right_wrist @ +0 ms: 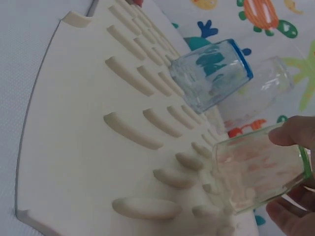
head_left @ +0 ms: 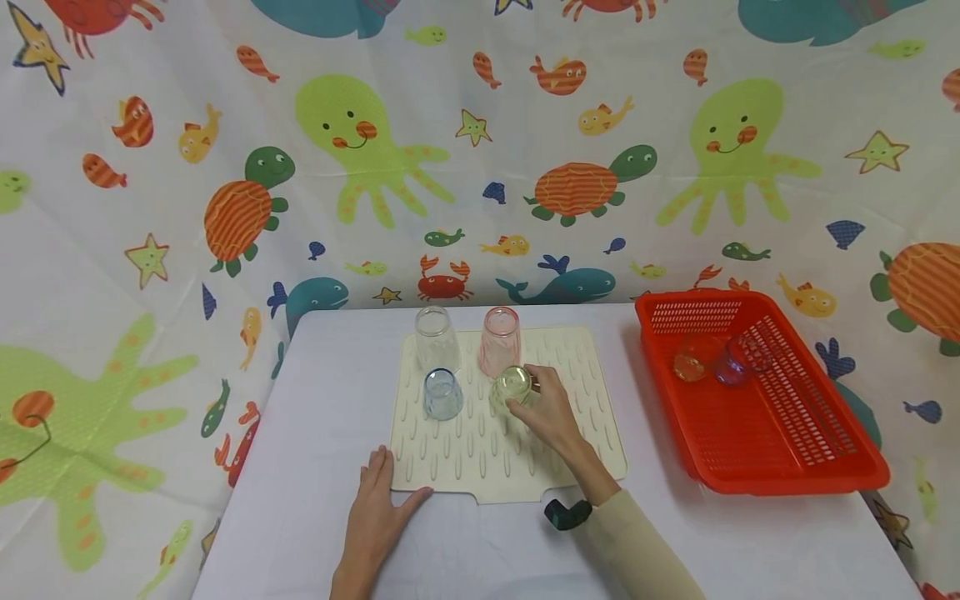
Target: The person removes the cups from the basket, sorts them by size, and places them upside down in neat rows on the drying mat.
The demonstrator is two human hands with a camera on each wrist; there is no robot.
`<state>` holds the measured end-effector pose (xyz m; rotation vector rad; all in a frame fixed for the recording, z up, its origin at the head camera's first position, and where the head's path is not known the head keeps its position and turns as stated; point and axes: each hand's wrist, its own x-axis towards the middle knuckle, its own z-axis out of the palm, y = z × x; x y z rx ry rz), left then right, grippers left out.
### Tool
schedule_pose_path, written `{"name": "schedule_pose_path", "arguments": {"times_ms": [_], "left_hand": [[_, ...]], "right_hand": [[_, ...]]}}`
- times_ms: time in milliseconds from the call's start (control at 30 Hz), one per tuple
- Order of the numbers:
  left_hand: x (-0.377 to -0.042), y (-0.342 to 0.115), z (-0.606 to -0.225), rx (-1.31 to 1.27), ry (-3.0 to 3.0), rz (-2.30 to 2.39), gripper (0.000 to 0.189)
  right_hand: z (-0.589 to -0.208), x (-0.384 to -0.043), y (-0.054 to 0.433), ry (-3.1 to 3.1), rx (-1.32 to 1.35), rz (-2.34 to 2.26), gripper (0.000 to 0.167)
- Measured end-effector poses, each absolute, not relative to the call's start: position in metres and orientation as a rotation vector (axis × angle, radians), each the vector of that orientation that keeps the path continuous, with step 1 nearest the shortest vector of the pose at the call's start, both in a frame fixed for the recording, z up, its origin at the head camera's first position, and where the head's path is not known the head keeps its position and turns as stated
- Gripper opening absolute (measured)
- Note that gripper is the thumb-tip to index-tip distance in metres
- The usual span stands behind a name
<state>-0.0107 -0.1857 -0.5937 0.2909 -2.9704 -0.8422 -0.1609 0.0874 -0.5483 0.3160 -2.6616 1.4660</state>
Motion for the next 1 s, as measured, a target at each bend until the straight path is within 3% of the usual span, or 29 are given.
{"name": "schedule_pose_path", "arguments": {"times_ms": [1000], "left_hand": [[-0.0111, -0.1864, -0.5880, 0.368, -3.009, -0.948, 0.110]], "right_hand": [[-0.5476, -0.1658, 0.0851, -2.794, 0.359, 1.340, 0.068]]}}
